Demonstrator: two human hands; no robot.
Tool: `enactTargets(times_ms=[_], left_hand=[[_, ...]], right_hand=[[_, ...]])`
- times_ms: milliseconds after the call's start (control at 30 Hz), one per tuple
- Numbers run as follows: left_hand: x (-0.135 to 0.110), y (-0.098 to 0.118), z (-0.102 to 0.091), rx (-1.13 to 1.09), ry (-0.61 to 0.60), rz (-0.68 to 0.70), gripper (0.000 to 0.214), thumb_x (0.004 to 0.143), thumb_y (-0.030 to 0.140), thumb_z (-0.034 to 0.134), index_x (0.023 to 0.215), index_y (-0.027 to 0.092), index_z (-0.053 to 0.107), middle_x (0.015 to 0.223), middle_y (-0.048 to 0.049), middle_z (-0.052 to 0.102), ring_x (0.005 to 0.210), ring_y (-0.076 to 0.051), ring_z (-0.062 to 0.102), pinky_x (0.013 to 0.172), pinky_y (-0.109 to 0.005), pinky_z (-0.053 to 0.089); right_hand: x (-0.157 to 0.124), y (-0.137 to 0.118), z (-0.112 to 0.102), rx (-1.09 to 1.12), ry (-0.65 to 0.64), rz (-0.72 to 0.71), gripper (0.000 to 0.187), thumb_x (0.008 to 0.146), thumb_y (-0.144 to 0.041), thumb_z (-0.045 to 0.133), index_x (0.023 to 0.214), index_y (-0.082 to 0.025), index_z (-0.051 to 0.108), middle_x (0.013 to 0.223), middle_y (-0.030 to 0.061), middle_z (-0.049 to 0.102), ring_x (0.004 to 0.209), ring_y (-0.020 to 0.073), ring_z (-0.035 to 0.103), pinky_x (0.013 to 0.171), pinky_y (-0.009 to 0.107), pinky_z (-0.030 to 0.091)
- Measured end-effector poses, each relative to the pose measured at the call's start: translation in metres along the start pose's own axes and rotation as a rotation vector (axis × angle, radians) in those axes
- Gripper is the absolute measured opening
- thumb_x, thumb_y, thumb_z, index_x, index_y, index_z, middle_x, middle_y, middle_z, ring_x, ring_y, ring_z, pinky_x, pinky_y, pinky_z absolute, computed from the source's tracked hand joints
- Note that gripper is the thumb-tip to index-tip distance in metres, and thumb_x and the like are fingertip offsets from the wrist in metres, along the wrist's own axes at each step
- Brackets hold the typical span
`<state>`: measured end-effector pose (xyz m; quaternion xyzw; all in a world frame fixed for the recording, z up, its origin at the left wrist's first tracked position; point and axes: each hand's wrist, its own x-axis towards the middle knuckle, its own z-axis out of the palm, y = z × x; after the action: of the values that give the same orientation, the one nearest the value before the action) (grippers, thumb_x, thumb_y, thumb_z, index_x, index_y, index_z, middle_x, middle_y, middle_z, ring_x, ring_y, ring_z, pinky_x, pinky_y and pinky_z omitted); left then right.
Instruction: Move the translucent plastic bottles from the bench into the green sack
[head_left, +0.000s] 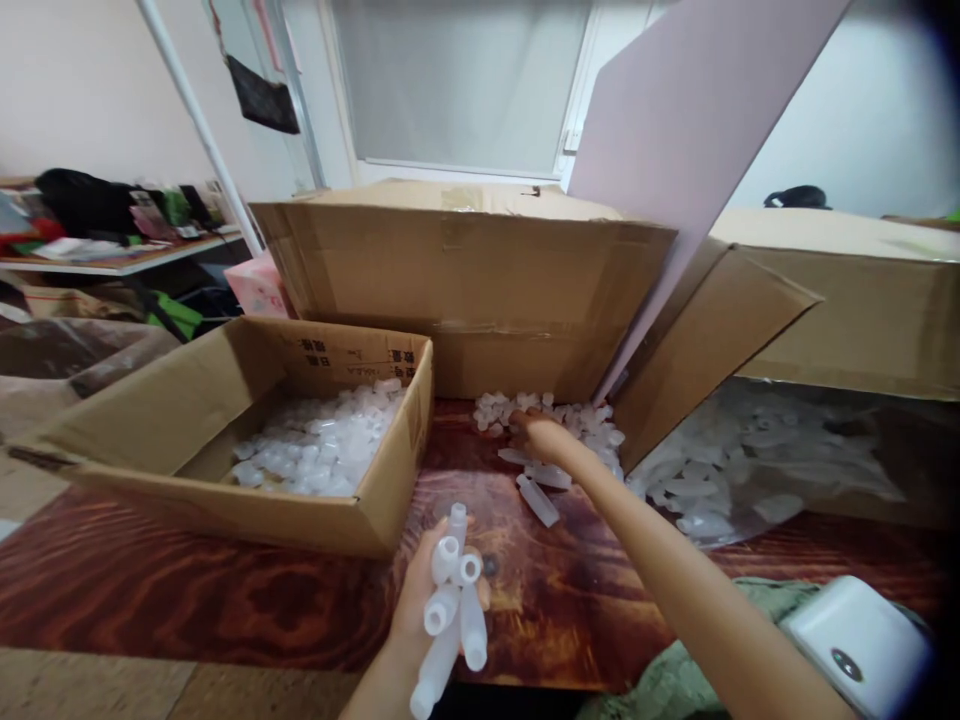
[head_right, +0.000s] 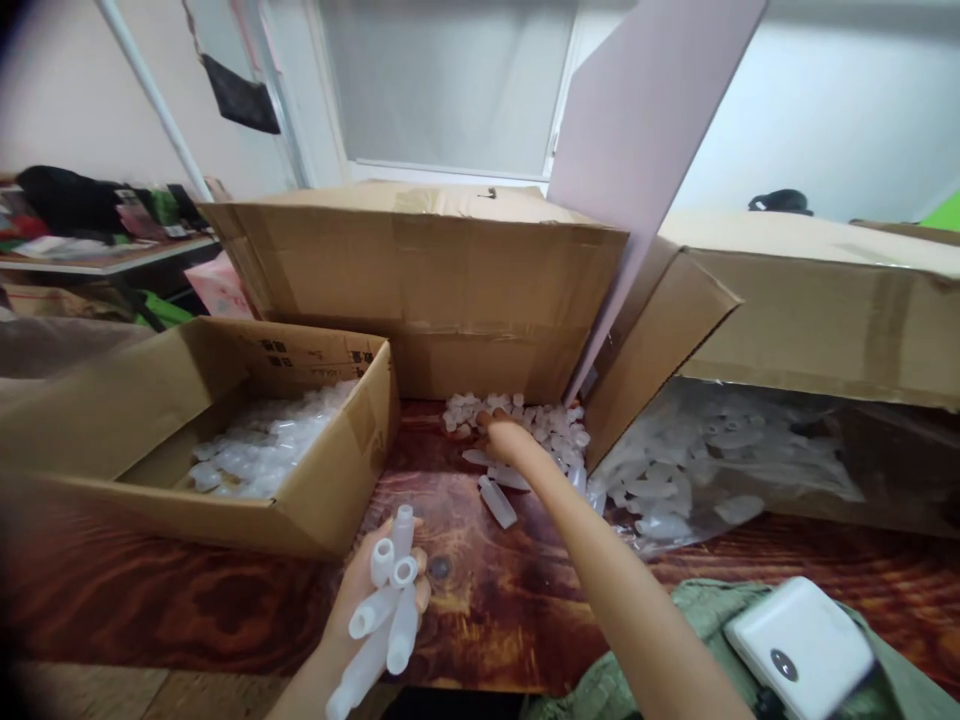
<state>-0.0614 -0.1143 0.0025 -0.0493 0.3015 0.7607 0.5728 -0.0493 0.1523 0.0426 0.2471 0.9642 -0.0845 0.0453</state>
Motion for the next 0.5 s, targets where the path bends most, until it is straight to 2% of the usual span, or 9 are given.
enactTargets(times_ms=[167, 267, 367, 500], left_hand=[[0.009, -0.011, -0.004, 0.047, 0.073, 0.039, 0.05, 0.073, 0.052, 0.07, 0.107, 0.018, 0.056, 0.058, 0.0017, 0.057, 0.045, -0.022, 0.062, 0.029, -0.02, 0.035], [0.006, -0.01, -0.004, 0.066, 0.066, 0.074, 0.05, 0.074, 0.049, 0.071, 0.111, 0.02, 0.055, 0.059, 0.003, 0.057, 0.046, -0.021, 0.062, 0.031, -0.02, 0.038], [0.0, -0.006, 0.003, 0.076, 0.049, 0.067, 0.048, 0.075, 0.047, 0.071, 0.111, 0.02, 0.056, 0.056, 0.0042, 0.056, 0.046, -0.02, 0.062, 0.033, -0.02, 0.041], [-0.005, -0.004, 0.014, 0.126, 0.09, 0.057, 0.05, 0.076, 0.048, 0.068, 0.114, 0.017, 0.056, 0.056, 0.0026, 0.057, 0.045, -0.021, 0.062, 0.033, -0.022, 0.04]], right_hand=[[0.007, 0.0, 0.001, -0.019, -0.02, 0.038, 0.033, 0.094, -0.035, 0.059, 0.121, -0.017, 0.056, 0.121, 0.0089, 0.057, 0.102, 0.022, 0.06, 0.087, 0.042, 0.052], [0.009, -0.004, 0.006, -0.025, -0.012, 0.074, 0.035, 0.094, -0.037, 0.06, 0.122, -0.016, 0.056, 0.121, 0.0091, 0.057, 0.103, 0.0228, 0.059, 0.087, 0.043, 0.052], [0.01, -0.009, 0.01, -0.01, 0.015, 0.129, 0.037, 0.094, -0.038, 0.06, 0.124, -0.016, 0.054, 0.123, 0.0096, 0.056, 0.105, 0.0238, 0.059, 0.089, 0.045, 0.051], [0.013, -0.015, 0.013, 0.058, 0.037, 0.195, 0.036, 0.094, -0.036, 0.06, 0.124, -0.016, 0.054, 0.123, 0.0094, 0.056, 0.104, 0.0233, 0.059, 0.087, 0.044, 0.052]])
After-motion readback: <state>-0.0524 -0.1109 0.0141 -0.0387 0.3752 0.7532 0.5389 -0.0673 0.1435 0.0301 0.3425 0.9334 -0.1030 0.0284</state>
